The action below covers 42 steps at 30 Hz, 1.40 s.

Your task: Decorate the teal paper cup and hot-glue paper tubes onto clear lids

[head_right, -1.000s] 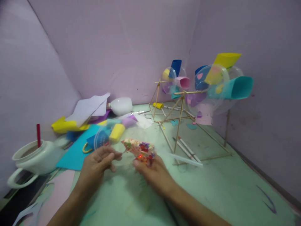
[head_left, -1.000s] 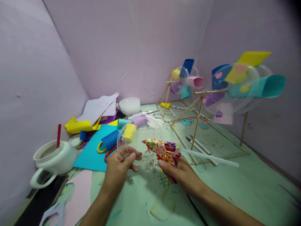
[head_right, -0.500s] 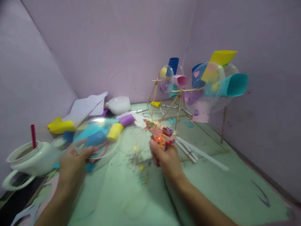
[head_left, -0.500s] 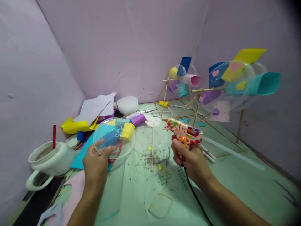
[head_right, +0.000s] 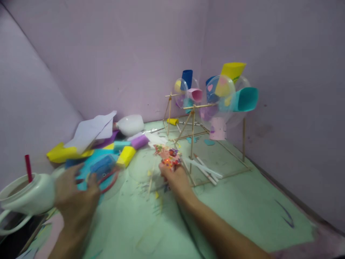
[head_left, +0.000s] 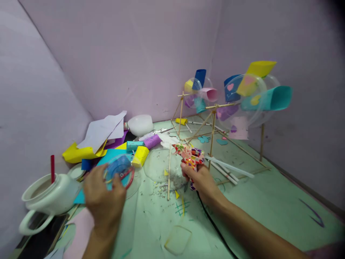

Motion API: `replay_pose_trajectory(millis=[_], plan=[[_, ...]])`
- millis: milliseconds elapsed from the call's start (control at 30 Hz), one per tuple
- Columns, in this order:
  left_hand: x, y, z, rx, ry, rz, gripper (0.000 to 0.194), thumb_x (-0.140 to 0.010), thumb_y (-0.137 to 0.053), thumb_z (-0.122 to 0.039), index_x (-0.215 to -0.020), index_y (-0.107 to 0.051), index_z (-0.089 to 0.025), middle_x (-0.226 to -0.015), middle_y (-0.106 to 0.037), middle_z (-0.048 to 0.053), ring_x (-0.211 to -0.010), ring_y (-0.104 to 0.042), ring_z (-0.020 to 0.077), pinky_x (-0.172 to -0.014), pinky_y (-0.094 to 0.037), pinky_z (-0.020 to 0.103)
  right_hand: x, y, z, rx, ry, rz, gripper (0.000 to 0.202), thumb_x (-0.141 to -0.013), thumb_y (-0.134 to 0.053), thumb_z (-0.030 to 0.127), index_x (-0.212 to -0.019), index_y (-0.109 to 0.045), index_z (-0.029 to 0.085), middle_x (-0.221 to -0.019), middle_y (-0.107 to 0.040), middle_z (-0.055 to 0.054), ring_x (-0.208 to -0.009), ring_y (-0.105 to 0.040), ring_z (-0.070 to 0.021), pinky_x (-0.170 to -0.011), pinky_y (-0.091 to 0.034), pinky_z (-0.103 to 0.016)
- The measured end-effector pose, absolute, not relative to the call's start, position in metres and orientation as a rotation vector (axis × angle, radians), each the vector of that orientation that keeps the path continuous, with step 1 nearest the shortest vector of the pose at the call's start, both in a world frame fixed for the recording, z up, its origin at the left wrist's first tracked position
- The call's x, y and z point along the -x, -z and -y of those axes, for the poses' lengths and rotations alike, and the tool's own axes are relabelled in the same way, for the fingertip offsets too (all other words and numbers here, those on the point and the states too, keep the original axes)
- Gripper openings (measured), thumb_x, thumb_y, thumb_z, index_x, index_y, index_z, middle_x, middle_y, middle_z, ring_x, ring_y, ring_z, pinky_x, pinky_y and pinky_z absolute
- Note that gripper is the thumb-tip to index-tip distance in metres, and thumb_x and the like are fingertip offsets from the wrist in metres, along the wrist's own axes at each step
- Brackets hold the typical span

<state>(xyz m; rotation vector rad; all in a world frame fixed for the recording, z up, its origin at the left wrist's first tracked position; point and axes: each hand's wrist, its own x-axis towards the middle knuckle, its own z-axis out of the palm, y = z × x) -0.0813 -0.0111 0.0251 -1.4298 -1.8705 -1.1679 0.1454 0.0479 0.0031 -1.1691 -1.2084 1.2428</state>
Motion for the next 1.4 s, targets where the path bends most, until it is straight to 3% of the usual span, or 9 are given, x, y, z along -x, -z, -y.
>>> replay_pose_trajectory(millis=[100,267,467,667,767,900,1033,1133,1400], plan=[[0.054,-0.006,0.001,2.014,1.185,1.665,0.025,-0.079,-0.051,-0.015,-0.103,-0.059,-0.017,-0.098,-0.067,0.01,-0.089,-0.064,0.024,-0.077,-0.051,0.036,-0.133,-0.001,-0.055,1.102,-1.279,1.181,0.026,-0.071,-0.064,0.037,-0.057,-0.053,0.017,-0.049,-0.051,0.003,-0.048,-0.045,-0.0119,-0.049,-0.035,-0.025],[0.03,0.004,-0.01,2.22,0.736,2.049,0.045,-0.07,-0.048,-0.004,-0.112,-0.059,-0.013,-0.109,-0.066,0.013,-0.104,-0.06,0.025,-0.09,-0.047,0.038,-0.123,0.002,-0.067,1.011,-1.316,1.119,0.026,-0.068,-0.066,0.037,-0.058,-0.053,0.017,-0.049,-0.05,0.004,-0.048,-0.043,-0.011,-0.049,-0.034,-0.024],[0.024,-0.001,-0.012,2.144,0.453,2.149,0.048,-0.073,-0.055,-0.018,-0.12,-0.055,-0.01,-0.122,-0.06,0.017,-0.108,-0.057,0.0312,-0.089,-0.046,0.042,-0.122,-0.003,-0.064,0.818,-1.427,1.043,0.029,-0.069,-0.064,0.042,-0.061,-0.05,0.018,-0.05,-0.046,0.006,-0.047,-0.04,-0.0088,-0.054,-0.041,-0.025],[0.034,0.002,-0.018,1.953,0.969,1.993,0.027,-0.081,-0.041,-0.016,-0.093,-0.066,-0.013,-0.085,-0.071,0.014,-0.083,-0.066,0.0266,-0.075,-0.05,0.039,-0.126,-0.017,-0.05,0.69,-1.49,1.093,0.028,-0.07,-0.067,0.043,-0.066,-0.053,0.018,-0.049,-0.045,0.007,-0.045,-0.04,-0.008,-0.062,-0.051,-0.03],[0.041,-0.008,-0.013,1.772,1.648,2.186,0.03,-0.083,-0.047,-0.037,-0.09,-0.064,-0.014,-0.08,-0.071,0.011,-0.072,-0.068,0.023,-0.065,-0.054,0.036,-0.139,-0.016,-0.044,0.797,-1.435,1.256,0.031,-0.072,-0.064,0.045,-0.062,-0.053,0.018,-0.046,-0.044,0.006,-0.04,-0.041,-0.0088,-0.043,-0.043,-0.025],[0.044,-0.023,-0.003,1.467,2.477,2.462,0.041,-0.065,-0.065,-0.048,-0.082,-0.062,-0.011,-0.069,-0.07,0.007,-0.06,-0.066,0.0201,-0.048,-0.054,0.03,-0.154,-0.014,-0.037,0.926,-1.336,1.564,0.036,-0.08,-0.058,0.044,-0.053,-0.051,0.02,-0.038,-0.042,0.005,-0.035,-0.04,-0.01,-0.036,-0.032,-0.023],[0.04,-0.028,0.005,1.468,2.529,2.476,0.039,-0.06,-0.069,-0.045,-0.076,-0.062,-0.011,-0.063,-0.069,0.006,-0.055,-0.064,0.0173,-0.043,-0.052,0.025,-0.154,-0.013,-0.034,0.934,-1.203,1.686,0.02,-0.078,-0.062,0.038,-0.07,-0.067,0.02,-0.052,-0.057,0.0,-0.057,-0.057,-0.0189,-0.052,-0.044,-0.027],[0.035,-0.028,0.009,1.532,2.46,2.455,0.035,-0.062,-0.068,-0.043,-0.075,-0.063,-0.01,-0.062,-0.07,0.006,-0.051,-0.063,0.0154,-0.043,-0.052,0.025,-0.152,-0.009,-0.035,0.956,-1.157,1.776,0.027,-0.08,-0.059,0.038,-0.096,-0.07,0.018,-0.079,-0.068,-0.005,-0.079,-0.062,-0.0253,-0.07,-0.049,-0.034],[0.031,-0.03,0.013,1.609,2.363,2.395,0.028,-0.066,-0.064,-0.039,-0.074,-0.064,-0.012,-0.06,-0.069,0.004,-0.044,-0.059,0.0131,-0.042,-0.053,0.025,-0.152,0.001,-0.034,0.975,-1.163,1.879,0.049,-0.086,-0.053,0.043,-0.127,-0.058,0.017,-0.121,-0.064,-0.01,-0.106,-0.059,-0.0315,-0.093,-0.044,-0.045]])
